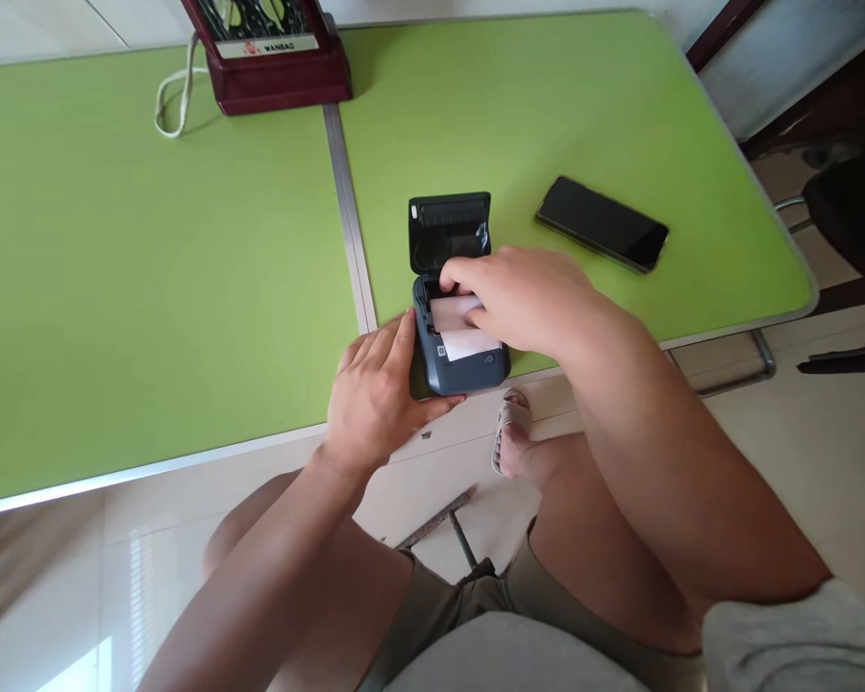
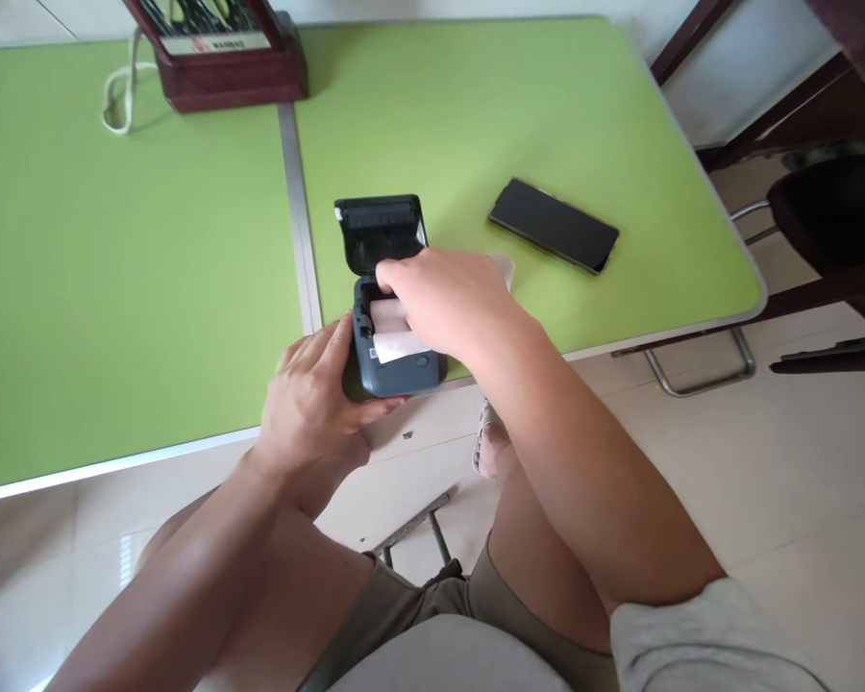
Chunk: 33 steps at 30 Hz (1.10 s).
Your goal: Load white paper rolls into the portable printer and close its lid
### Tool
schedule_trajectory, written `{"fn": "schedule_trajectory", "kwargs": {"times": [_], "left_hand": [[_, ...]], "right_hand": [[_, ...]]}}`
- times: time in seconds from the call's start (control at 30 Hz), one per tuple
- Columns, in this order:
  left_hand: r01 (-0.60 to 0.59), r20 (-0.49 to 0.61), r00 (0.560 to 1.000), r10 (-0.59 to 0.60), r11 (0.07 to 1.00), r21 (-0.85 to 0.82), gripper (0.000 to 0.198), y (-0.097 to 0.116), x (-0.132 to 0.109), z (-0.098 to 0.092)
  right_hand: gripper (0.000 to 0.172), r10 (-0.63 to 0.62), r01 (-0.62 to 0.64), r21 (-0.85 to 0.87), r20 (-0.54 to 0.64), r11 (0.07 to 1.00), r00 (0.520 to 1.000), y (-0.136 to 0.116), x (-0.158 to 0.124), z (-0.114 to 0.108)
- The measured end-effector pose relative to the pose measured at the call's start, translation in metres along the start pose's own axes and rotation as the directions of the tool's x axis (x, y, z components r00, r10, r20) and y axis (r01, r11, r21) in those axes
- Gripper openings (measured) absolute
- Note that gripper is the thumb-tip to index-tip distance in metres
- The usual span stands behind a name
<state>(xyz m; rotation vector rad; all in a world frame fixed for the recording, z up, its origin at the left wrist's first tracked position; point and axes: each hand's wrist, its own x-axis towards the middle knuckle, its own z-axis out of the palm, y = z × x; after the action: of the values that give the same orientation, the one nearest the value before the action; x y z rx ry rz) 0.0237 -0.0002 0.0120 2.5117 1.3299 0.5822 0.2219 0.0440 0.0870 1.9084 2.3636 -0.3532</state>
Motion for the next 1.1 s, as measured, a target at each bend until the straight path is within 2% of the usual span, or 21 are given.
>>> {"fn": "schedule_trajectory", "kwargs": {"times": [0.17, 0.27, 0.33, 0.37, 0.4, 0.43, 0.47, 0.53, 0.57, 0.6, 0.63, 0.67, 0.7, 0.8, 0.87, 0.93, 1.03, 1.1], "left_hand": [[-0.006, 0.008, 1.000, 0.006, 1.000, 0.013, 0.102, -0.001, 0.000, 0.000], [-0.016, 0.017, 1.000, 0.016, 1.000, 0.005, 0.100, -0.002, 0.000, 0.000], [-0.016, 0.021, 1.000, 0.016, 1.000, -0.001, 0.101, -0.002, 0.000, 0.000], [-0.016, 0.021, 1.000, 0.016, 1.000, 0.000, 0.103, -0.003, 0.000, 0.000], [-0.015, 0.021, 1.000, 0.015, 1.000, 0.002, 0.104, -0.003, 0.000, 0.000], [-0.017, 0.024, 1.000, 0.017, 1.000, 0.003, 0.104, -0.003, 0.000, 0.000], [-0.016, 0.025, 1.000, 0.016, 1.000, 0.005, 0.104, -0.003, 0.000, -0.001], [-0.014, 0.025, 1.000, 0.014, 1.000, 0.008, 0.103, -0.003, -0.001, 0.000], [-0.016, 0.023, 1.000, 0.016, 1.000, 0.010, 0.103, -0.003, 0.000, 0.000], [-0.016, 0.021, 1.000, 0.016, 1.000, 0.013, 0.103, -0.003, 0.000, 0.000], [-0.016, 0.020, 1.000, 0.015, 1.000, 0.015, 0.103, -0.003, 0.000, 0.000], [-0.013, 0.023, 1.000, 0.013, 1.000, 0.019, 0.103, -0.003, 0.000, 0.000], [-0.010, 0.026, 1.000, 0.010, 1.000, 0.023, 0.103, -0.003, 0.001, 0.000], [0.002, 0.035, 0.999, -0.004, 0.999, 0.040, 0.103, -0.002, 0.002, 0.000], [0.001, 0.032, 0.999, -0.002, 0.999, 0.047, 0.103, -0.002, 0.002, 0.000], [-0.009, 0.025, 1.000, 0.008, 0.999, 0.051, 0.103, -0.003, 0.002, 0.000], [-0.014, 0.015, 1.000, 0.014, 0.999, 0.048, 0.102, -0.003, 0.003, 0.001], [-0.015, 0.012, 1.000, 0.015, 0.999, 0.042, 0.100, -0.003, 0.003, 0.001]], "right_hand": [[0.040, -0.020, 0.023, 0.090, -0.032, 0.996, 0.999, 0.006, -0.006, -0.005], [0.041, -0.058, 0.100, 0.375, -0.123, 0.922, 0.991, 0.018, -0.019, -0.013], [0.039, 0.014, 0.139, 0.645, -0.226, 0.752, 0.974, 0.032, -0.026, -0.013], [0.040, 0.111, 0.158, 0.773, -0.282, 0.614, 0.953, 0.041, -0.028, -0.011], [0.038, 0.262, 0.240, 0.886, -0.360, 0.398, 0.895, 0.051, -0.028, -0.008], [0.034, 0.422, 0.317, 0.933, -0.359, 0.167, 0.833, 0.061, -0.027, -0.003], [0.030, 0.487, 0.333, 0.937, -0.339, 0.101, 0.805, 0.071, -0.025, 0.003], [0.027, 0.568, 0.313, 0.949, -0.283, 0.046, 0.773, 0.089, -0.021, 0.016], [0.025, 0.661, 0.280, 0.959, -0.237, 0.042, 0.712, 0.096, -0.018, 0.024], [0.024, 0.725, 0.236, 0.967, -0.228, 0.092, 0.650, 0.102, -0.016, 0.031], [0.023, 0.753, 0.165, 0.966, -0.260, 0.201, 0.604, 0.106, -0.015, 0.037], [0.021, 0.755, 0.093, 0.949, -0.296, 0.300, 0.585, 0.108, -0.014, 0.043], [0.019, 0.737, 0.034, 0.923, -0.328, 0.384, 0.591, 0.110, -0.014, 0.048], [0.020, 0.668, -0.050, 0.836, -0.399, 0.546, 0.628, 0.112, -0.014, 0.057], [0.022, 0.602, -0.116, 0.709, -0.487, 0.695, 0.632, 0.115, -0.014, 0.061], [0.025, 0.514, -0.172, 0.560, -0.538, 0.810, 0.669, 0.120, -0.013, 0.064], [0.030, 0.439, -0.168, 0.488, -0.517, 0.856, 0.735, 0.126, -0.013, 0.067], [0.038, 0.429, -0.148, 0.491, -0.530, 0.858, 0.732, 0.127, -0.016, 0.066]]}}
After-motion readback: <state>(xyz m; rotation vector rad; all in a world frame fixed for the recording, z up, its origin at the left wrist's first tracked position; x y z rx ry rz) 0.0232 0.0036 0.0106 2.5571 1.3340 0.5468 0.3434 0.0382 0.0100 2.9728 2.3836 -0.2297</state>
